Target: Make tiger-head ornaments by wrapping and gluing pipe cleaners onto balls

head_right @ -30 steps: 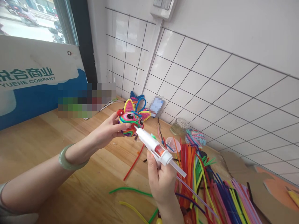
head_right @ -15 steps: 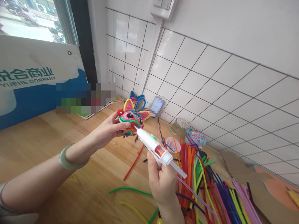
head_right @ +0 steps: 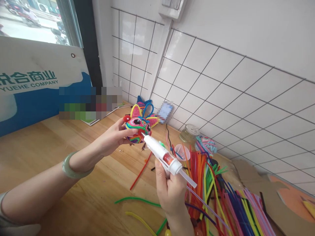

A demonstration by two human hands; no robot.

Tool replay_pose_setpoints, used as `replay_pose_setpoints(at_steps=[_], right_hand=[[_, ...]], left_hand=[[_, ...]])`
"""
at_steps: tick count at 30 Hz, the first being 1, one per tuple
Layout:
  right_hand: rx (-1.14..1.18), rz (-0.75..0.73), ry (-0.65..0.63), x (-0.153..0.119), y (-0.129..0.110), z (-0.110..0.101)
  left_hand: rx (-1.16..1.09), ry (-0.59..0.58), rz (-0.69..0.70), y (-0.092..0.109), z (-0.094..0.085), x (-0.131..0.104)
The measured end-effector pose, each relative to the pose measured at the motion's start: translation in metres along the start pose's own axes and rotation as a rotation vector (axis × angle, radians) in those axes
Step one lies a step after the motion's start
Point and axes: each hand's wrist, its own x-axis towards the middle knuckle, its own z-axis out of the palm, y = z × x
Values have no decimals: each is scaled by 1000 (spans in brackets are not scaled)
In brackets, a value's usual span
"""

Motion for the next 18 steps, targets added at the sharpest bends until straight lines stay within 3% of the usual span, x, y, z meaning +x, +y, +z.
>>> replay_pose_setpoints(at_steps=[18], right_hand=[[-23,32,-18,-1,1,0]], left_hand=[[-11,-17,-4,0,1,-1]])
